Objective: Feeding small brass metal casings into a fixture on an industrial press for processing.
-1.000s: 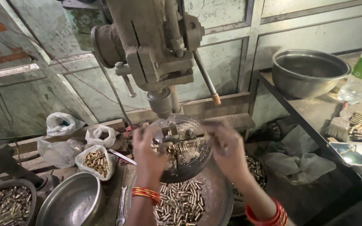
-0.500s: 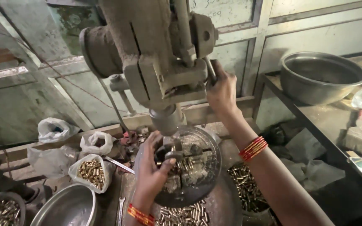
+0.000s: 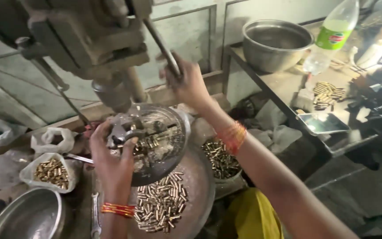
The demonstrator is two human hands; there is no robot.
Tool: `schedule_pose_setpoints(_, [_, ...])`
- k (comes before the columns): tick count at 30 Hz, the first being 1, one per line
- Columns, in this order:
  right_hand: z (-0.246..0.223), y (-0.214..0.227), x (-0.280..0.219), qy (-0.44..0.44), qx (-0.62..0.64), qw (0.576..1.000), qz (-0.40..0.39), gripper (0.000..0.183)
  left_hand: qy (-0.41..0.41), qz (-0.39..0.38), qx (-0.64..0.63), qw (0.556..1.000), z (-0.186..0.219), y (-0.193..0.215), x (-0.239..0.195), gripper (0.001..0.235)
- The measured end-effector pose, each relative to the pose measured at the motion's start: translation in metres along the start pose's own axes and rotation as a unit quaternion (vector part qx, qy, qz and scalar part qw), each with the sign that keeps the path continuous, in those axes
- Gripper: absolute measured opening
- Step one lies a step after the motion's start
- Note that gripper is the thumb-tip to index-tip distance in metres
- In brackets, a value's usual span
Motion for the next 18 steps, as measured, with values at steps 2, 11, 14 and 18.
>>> schedule_pose_setpoints(2, [0.008, 0.012, -0.051, -0.014, -0.038, 0.999, -0.006, 0.020, -0.032, 0.073, 0.183, 0.980, 0.016, 0.002, -0.012, 0.053])
schedule_pose_setpoints(11, [0.472, -0.106, -0.385, -0.071, -0.361, 0.915, -0.164, 0.025, -0.116, -0.005, 0.307, 0.945, 0.045, -0.020, 0.008, 0.031])
schedule_pose_setpoints(14, [0.476, -0.130, -0.395, -0.114, -0.406, 0.862, -0.280, 0.026, -0.098, -0.006, 0.289, 0.952, 0.042, -0.020, 0.010, 0.033])
schedule_pose_setpoints(18, [0.425, -0.110, -0.364, -0.353, -0.219, 0.883, -0.218, 0.029, -0.056, 0.011, 0.283, 0.958, 0.039, -0.017, 0.012, 0.034])
Point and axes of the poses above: each hand's wrist, its own x-axis towards the middle knuckle, its own y-axis out of the back of the hand, z = x × y, the point moved 8 cm from there along x, towards the middle knuckle, and after that the axes turned 11 degrees about -x, right-handed, at the moved point
